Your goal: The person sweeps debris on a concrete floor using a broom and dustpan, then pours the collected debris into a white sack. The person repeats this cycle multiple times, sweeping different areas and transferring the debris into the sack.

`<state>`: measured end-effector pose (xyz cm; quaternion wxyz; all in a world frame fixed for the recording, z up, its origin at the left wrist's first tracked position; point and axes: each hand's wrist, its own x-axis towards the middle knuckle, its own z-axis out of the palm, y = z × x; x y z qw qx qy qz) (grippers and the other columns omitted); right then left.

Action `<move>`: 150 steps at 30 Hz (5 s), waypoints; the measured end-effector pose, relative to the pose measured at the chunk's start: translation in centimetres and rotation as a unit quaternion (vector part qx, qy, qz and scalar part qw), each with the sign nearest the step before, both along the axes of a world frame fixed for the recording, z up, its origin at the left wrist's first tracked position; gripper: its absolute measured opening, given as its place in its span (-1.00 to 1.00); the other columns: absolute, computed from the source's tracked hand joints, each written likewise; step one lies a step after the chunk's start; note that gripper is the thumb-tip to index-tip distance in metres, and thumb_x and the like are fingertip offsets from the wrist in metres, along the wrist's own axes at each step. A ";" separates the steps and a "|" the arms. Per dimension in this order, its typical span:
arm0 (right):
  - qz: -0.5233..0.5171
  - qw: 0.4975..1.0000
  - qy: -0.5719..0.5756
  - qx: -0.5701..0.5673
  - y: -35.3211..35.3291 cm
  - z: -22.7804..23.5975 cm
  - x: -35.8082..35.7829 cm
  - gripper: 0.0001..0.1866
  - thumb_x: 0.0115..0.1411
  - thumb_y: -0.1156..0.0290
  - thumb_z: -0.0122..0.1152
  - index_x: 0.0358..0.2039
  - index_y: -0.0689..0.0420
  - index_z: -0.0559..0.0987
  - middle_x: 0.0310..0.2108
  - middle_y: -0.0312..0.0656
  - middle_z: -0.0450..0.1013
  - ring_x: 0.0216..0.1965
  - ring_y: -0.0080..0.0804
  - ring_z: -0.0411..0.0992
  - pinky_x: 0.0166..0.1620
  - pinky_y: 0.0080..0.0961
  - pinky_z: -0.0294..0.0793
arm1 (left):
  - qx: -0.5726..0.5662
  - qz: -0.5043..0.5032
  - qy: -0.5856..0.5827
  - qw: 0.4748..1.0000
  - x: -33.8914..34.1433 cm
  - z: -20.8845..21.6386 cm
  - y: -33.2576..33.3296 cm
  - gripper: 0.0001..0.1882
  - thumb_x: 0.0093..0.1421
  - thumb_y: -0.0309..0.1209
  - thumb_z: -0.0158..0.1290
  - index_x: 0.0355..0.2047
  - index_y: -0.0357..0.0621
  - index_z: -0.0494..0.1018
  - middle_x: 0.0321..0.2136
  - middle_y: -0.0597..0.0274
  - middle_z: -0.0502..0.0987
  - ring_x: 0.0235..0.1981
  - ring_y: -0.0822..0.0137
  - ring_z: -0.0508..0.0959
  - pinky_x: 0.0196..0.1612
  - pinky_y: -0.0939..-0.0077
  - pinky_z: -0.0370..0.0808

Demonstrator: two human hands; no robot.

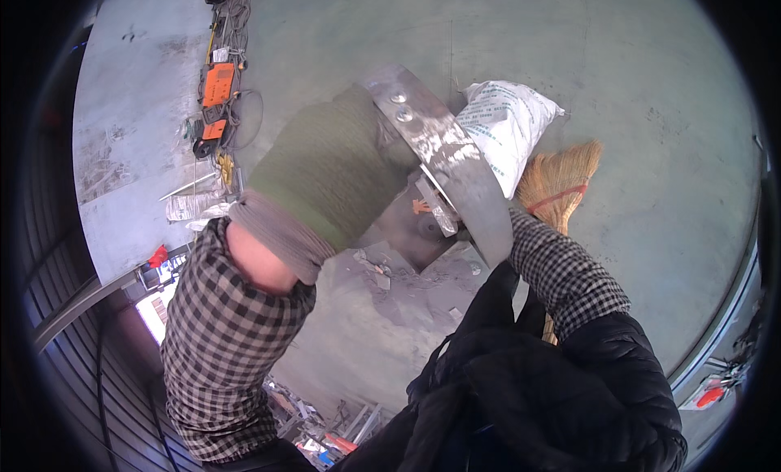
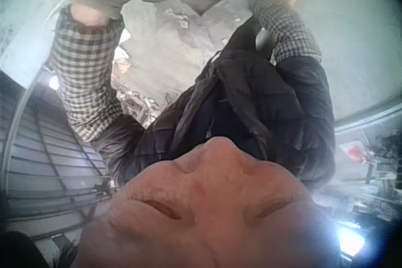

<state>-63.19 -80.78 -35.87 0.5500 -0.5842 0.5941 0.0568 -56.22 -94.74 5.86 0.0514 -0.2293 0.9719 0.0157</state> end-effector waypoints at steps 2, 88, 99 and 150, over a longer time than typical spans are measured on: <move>-0.003 1.000 -0.012 -0.004 -0.1 0.1 0.4 -0.43 0.21 -0.08 0.17 -0.01 0.16 0.65 -0.04 0.11 0.58 0.05 0.03 0.55 0.12 -0.14 0.51 | 0.032 -0.015 0.007 0.999 -0.6 -0.4 -0.4 -0.81 0.09 -0.50 0.18 -0.39 -0.33 0.39 -0.60 -0.09 0.46 -0.51 -0.09 0.56 -0.45 0.16 0.48; 0.034 0.965 0.241 0.100 20.2 7.9 -9.8 -0.31 0.15 -0.07 0.28 0.11 0.24 0.60 -0.05 0.07 0.62 -0.07 -0.15 0.64 0.07 -0.21 0.57 | 0.128 0.819 0.488 0.274 36.9 -8.9 66.0 -0.81 0.06 -0.64 0.11 -0.27 -0.25 0.48 -0.52 0.21 0.59 -0.61 0.38 0.56 -0.51 0.50 0.52; -0.020 0.986 0.143 0.079 23.6 1.1 -21.1 -0.33 0.05 -0.01 0.44 -0.04 0.34 0.63 -0.21 0.07 0.63 -0.22 -0.08 0.63 -0.14 -0.19 0.58 | 0.096 0.915 0.377 0.107 28.7 -18.4 86.3 -0.48 -0.20 -0.58 0.36 -0.13 -0.31 0.55 -0.25 0.12 0.67 -0.28 0.22 0.63 -0.18 0.30 0.57; -0.189 0.955 -0.001 0.228 57.4 -8.0 44.6 -0.47 0.14 0.37 0.28 0.08 0.17 0.31 -0.36 0.05 0.48 -0.39 -0.09 0.54 -0.33 -0.08 0.59 | 0.228 0.900 0.369 0.043 63.0 -28.9 120.0 -0.54 -0.05 -0.66 0.19 -0.06 -0.23 0.52 -0.14 0.21 0.61 -0.15 0.34 0.57 -0.07 0.40 0.51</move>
